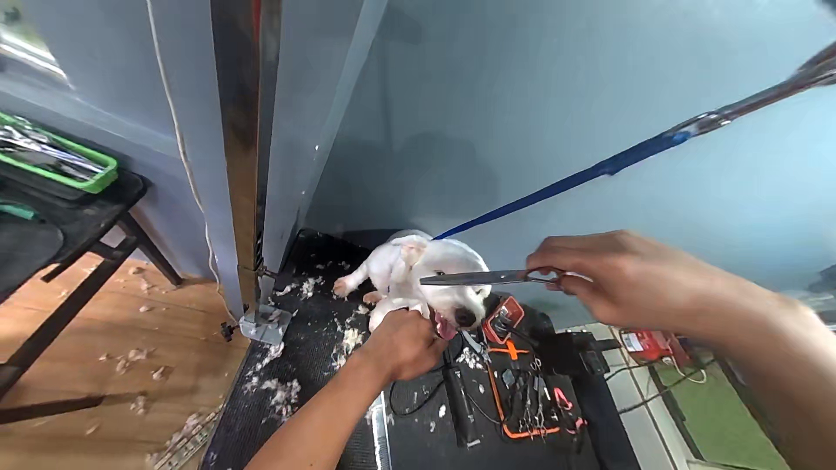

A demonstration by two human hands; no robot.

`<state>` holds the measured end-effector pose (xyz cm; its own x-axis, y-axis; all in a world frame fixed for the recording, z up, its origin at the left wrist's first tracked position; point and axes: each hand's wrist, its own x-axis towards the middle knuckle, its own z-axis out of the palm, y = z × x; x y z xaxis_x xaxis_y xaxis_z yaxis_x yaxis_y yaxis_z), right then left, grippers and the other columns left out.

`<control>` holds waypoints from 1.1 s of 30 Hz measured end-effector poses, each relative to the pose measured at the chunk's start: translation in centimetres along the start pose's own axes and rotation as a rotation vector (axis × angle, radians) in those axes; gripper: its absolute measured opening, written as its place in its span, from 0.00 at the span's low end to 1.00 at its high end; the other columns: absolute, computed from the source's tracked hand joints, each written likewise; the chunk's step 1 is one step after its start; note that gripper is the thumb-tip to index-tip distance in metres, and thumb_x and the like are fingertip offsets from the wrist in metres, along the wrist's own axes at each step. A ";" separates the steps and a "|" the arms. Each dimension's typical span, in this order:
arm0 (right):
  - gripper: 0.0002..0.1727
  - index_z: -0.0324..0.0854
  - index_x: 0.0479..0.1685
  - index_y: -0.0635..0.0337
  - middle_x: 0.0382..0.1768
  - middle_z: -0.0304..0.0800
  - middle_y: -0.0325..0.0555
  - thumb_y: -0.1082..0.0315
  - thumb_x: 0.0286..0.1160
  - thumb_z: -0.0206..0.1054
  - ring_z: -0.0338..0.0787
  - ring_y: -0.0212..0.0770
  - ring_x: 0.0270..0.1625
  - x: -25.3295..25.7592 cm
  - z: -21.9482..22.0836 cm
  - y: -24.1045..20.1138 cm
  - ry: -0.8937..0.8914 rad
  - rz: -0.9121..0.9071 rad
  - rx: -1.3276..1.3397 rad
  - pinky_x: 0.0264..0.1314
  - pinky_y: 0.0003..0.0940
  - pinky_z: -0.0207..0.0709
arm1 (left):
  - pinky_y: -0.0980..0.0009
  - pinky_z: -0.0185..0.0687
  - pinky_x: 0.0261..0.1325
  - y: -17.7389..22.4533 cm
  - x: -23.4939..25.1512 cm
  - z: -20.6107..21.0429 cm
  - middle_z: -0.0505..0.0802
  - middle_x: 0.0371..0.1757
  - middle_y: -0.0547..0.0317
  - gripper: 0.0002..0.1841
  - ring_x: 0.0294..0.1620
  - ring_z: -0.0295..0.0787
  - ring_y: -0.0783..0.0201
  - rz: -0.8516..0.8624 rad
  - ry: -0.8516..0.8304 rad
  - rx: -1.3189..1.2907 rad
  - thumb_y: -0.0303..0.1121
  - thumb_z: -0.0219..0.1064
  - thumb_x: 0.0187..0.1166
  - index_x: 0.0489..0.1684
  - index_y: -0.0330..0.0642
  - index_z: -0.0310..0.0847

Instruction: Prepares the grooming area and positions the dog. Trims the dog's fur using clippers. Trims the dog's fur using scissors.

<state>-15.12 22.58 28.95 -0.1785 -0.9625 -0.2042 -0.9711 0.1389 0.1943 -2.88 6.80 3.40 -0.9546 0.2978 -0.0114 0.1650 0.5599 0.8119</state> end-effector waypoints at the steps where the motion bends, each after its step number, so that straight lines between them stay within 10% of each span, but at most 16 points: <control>1: 0.16 0.89 0.46 0.44 0.38 0.89 0.23 0.68 0.60 0.65 0.88 0.23 0.35 -0.9 0.0 0.0 0.007 0.038 0.048 0.34 0.29 0.87 | 0.41 0.81 0.51 0.0 0.0 0.1 0.91 0.35 0.47 0.27 0.46 0.90 0.46 0.009 0.012 -0.010 0.51 0.46 0.89 0.34 0.40 0.86; 11: 0.16 0.92 0.54 0.47 0.36 0.95 0.38 0.65 0.64 0.76 0.94 0.35 0.34 -8.9 2.0 -3.2 -0.278 0.414 0.999 0.36 0.28 0.91 | 0.44 0.81 0.38 0.9 0.7 0.5 0.86 0.24 0.53 0.25 0.34 0.88 0.51 0.136 0.107 -0.071 0.47 0.51 0.88 0.19 0.43 0.81; 15: 0.25 0.90 0.56 0.49 0.37 0.95 0.43 0.46 0.63 0.82 0.95 0.37 0.34 -10.5 1.8 -2.1 -0.492 0.432 1.273 0.34 0.29 0.92 | 0.46 0.78 0.35 0.5 1.1 1.1 0.83 0.22 0.55 0.26 0.32 0.86 0.53 0.214 0.205 -0.120 0.47 0.49 0.87 0.16 0.45 0.78; 18: 0.30 0.89 0.54 0.50 0.38 0.94 0.43 0.37 0.61 0.80 0.95 0.40 0.37 -10.0 1.8 -1.5 -0.609 0.401 1.354 0.37 0.31 0.91 | 0.47 0.77 0.35 0.5 1.3 0.9 0.84 0.23 0.56 0.26 0.34 0.86 0.54 0.237 0.240 -0.081 0.47 0.47 0.88 0.16 0.47 0.77; 26: 0.15 0.91 0.49 0.53 0.33 0.94 0.47 0.59 0.66 0.80 0.93 0.37 0.27 -8.6 2.5 -1.2 -0.535 0.465 1.309 0.27 0.25 0.88 | 0.49 0.76 0.35 0.4 1.1 0.3 0.84 0.24 0.58 0.25 0.34 0.87 0.56 0.211 0.254 -0.082 0.48 0.47 0.88 0.18 0.48 0.79; 33: 0.25 0.89 0.52 0.55 0.35 0.95 0.46 0.46 0.64 0.82 0.96 0.40 0.32 -8.0 2.9 0.3 -0.589 0.352 1.439 0.32 0.30 0.91 | 0.50 0.75 0.33 0.8 1.1 0.1 0.85 0.23 0.59 0.24 0.32 0.86 0.57 0.286 0.350 -0.092 0.46 0.48 0.87 0.20 0.49 0.81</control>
<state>-14.42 31.02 27.82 -0.1185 -0.6635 -0.7388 -0.1423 0.7477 -0.6486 -3.77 7.68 3.94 -0.9030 0.1428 0.4053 0.4262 0.4175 0.8025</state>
